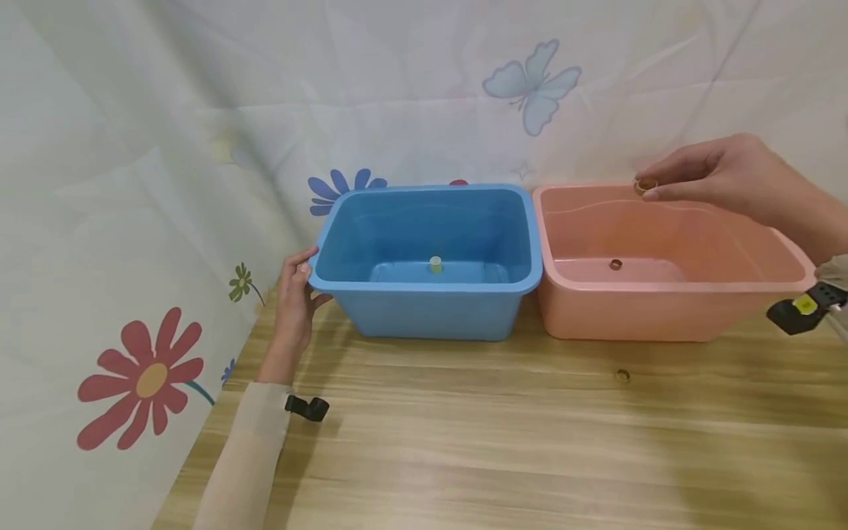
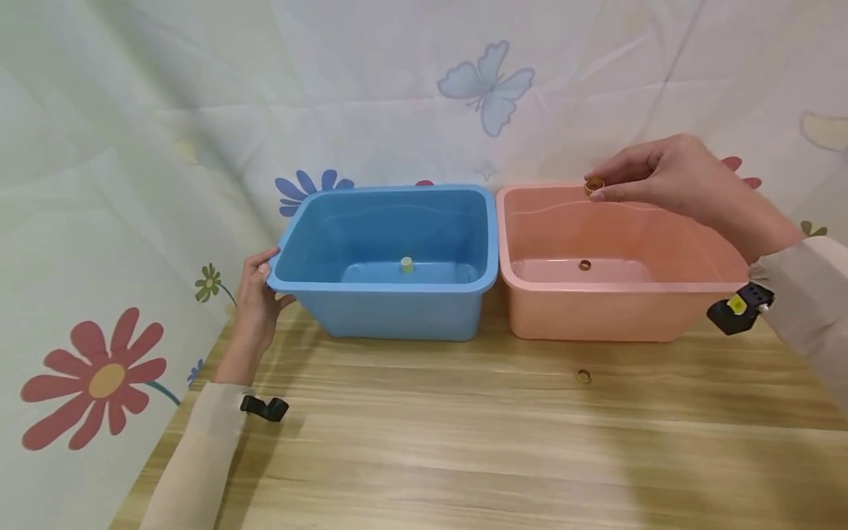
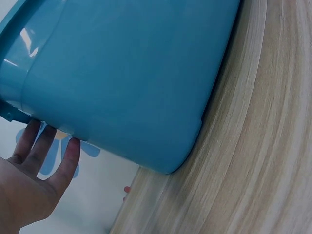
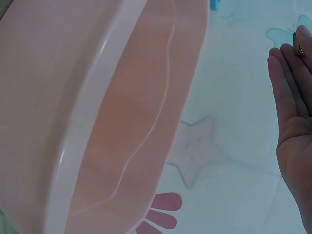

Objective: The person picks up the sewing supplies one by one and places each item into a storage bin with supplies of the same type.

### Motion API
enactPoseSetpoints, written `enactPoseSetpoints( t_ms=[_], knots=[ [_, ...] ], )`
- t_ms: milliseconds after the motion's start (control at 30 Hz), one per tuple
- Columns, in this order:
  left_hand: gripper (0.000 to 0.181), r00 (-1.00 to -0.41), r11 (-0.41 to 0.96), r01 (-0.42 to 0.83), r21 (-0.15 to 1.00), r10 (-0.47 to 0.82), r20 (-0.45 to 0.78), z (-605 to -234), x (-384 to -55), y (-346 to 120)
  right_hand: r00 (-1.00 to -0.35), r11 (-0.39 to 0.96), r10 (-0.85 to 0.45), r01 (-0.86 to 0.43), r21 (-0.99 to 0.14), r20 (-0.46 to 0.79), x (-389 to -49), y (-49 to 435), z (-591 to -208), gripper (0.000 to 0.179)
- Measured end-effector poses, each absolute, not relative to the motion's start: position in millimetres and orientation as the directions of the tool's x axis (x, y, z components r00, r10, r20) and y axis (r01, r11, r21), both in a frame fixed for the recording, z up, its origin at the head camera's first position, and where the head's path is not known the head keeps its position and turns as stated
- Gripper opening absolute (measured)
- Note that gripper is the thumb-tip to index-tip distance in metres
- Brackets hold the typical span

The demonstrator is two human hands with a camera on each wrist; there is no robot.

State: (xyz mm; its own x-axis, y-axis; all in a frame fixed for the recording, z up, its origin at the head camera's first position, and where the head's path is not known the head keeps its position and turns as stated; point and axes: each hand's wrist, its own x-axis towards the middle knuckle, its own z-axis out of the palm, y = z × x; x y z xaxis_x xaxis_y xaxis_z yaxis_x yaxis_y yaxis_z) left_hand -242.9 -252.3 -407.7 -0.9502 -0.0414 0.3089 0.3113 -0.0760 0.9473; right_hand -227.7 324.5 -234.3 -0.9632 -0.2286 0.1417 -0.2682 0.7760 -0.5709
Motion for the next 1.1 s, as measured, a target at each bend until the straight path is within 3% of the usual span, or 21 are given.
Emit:
enactPoseSetpoints(
  t_ms=[233, 1100],
  knots=[
    [0.040, -0.952, -0.082, 0.306, 0.948, -0.050, 0.303, -409, -242, -254, -0.963, 0.820, -0.254, -0.265, -0.507, 0.093, -244, 328, -238, 0.039],
    [0.040, -0.956, -0.071, 0.291, 0.954, -0.066, 0.287, -410, -240, -259, -0.917, 0.748, -0.393, -0.274, -0.604, -0.071, -302, 348, -253, 0.042]
  ],
)
